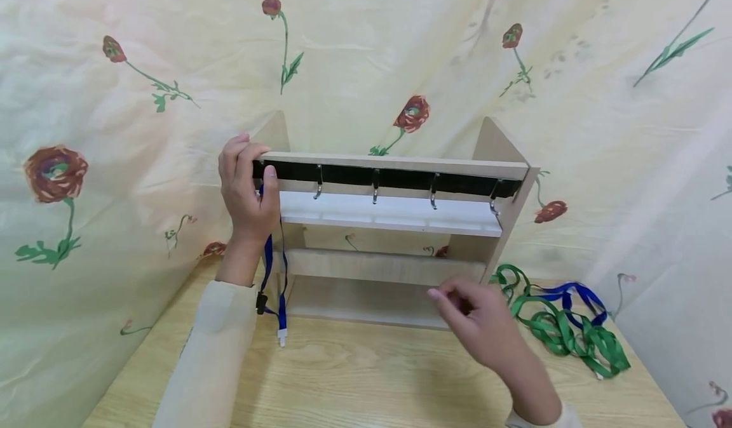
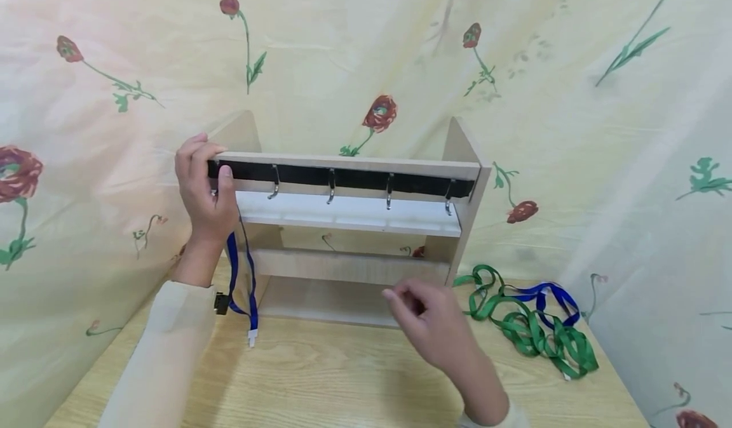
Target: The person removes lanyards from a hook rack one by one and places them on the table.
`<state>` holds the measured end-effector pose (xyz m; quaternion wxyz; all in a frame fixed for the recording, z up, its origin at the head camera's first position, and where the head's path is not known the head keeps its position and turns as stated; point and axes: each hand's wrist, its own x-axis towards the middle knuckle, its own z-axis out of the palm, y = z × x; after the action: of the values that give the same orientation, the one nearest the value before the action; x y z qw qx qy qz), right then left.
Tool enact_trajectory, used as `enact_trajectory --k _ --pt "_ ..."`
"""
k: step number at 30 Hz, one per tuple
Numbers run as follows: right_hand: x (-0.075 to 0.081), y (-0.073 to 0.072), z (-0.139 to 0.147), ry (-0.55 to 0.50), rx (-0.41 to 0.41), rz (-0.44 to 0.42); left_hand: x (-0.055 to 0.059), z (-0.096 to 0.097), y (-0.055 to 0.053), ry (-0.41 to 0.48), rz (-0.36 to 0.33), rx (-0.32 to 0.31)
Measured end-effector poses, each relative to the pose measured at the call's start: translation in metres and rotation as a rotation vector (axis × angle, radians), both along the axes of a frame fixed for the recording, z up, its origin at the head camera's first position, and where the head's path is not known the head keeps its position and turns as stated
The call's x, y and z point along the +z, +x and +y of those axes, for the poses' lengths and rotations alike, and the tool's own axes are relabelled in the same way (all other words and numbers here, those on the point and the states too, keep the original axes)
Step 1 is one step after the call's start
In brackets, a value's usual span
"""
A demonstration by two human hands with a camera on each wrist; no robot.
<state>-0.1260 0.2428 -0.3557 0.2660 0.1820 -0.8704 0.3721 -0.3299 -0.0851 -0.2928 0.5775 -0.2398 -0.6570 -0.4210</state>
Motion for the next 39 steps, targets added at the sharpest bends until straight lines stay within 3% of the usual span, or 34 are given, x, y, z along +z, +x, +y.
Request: enact_trajectory --k 4,8,16,25,31,39 --pt "-0.014 -0.010 -0.020 0.005 0.096 -0.102 0.000 0.000 0.000 0.002 0.005 0.003" --pt "-0.022 -0.021 -0.036 0.006 0.173 -0.145 0.000 0.000 0.000 0.003 0.009 0.003" --pt "-0.019 -0.035 -0.068 -0.031 0.262 -0.209 0.001 -0.001 0.001 -0.007 0.000 0.015" --pt "-0.017 -0.051 -0.107 -0.127 0.316 -0.263 -0.001 -0.003 0.002 -0.029 -0.011 0.014" --pt "-0.020 -0.062 -0.133 -0.238 0.370 -0.361 -0.005 -0.005 0.004 -0.045 -0.032 0.019" --pt "-0.024 -0.074 -0.163 -0.412 0.450 -0.488 0.001 -0.014 0.009 -0.152 -0.090 -0.031"
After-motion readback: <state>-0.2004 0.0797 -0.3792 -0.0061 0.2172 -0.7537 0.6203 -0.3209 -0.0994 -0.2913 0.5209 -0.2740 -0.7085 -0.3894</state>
